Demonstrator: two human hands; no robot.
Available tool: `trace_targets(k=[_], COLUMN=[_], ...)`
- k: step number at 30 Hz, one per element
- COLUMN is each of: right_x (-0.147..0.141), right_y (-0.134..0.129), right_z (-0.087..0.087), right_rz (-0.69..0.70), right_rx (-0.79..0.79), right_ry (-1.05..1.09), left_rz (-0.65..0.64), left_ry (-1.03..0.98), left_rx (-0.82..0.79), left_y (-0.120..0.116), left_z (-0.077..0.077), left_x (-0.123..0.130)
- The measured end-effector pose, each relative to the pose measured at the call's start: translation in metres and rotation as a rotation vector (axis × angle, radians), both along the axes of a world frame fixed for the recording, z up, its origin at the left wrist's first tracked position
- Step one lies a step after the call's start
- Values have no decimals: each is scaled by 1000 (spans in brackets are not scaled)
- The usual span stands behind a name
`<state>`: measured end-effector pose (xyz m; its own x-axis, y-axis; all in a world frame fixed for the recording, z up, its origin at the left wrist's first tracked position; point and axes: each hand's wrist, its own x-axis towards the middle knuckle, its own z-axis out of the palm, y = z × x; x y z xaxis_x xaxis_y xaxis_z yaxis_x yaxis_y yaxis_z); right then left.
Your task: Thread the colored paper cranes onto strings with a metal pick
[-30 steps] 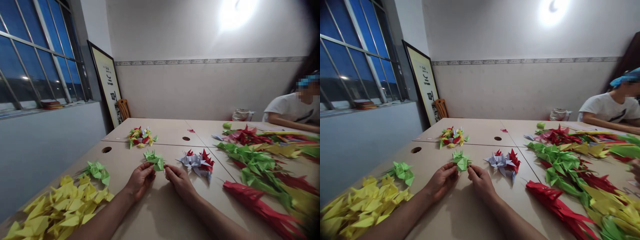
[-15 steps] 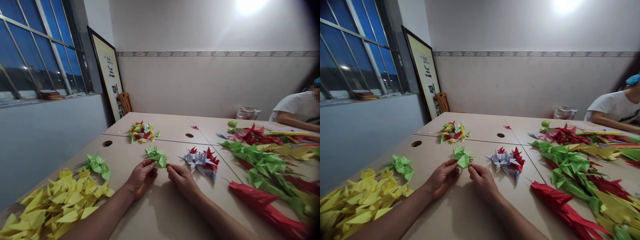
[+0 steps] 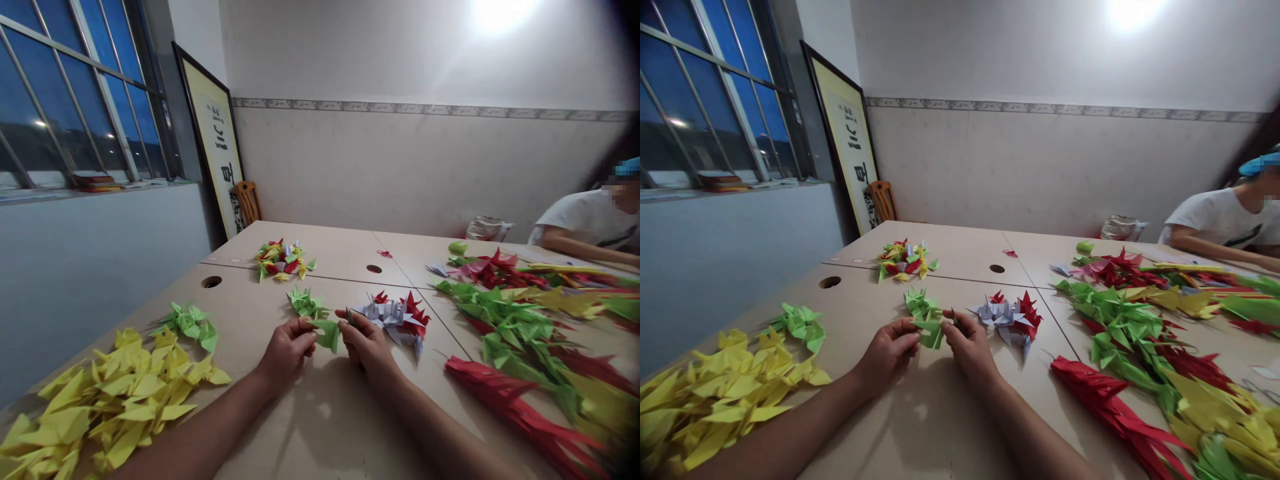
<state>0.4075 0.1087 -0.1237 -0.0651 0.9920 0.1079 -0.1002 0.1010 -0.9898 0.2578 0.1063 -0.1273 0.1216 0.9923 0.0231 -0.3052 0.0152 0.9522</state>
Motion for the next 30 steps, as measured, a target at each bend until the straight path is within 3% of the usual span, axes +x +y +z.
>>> trace_targets(k=[5,12,18,24,30], right_x=[1,-2,-6,-7,-4], right_y=[-1,1,-3,-1,-5], right_z=[3,0,0,-2,3], right_rz=[65,79,18,-20,-39], right_rx=[-57,-36,-14,18,107], right_ry=[23,25,20,-11,-52], left_rz=[43,174,154,105,397], left_ry=[175,0,-93,36,305], left_rx=[128,136,72,131,295], left_y=[-5,-1,-1,-6,7], left_z=[4,1,-3,-1,-6], left_x=[2,4,7,9,-5])
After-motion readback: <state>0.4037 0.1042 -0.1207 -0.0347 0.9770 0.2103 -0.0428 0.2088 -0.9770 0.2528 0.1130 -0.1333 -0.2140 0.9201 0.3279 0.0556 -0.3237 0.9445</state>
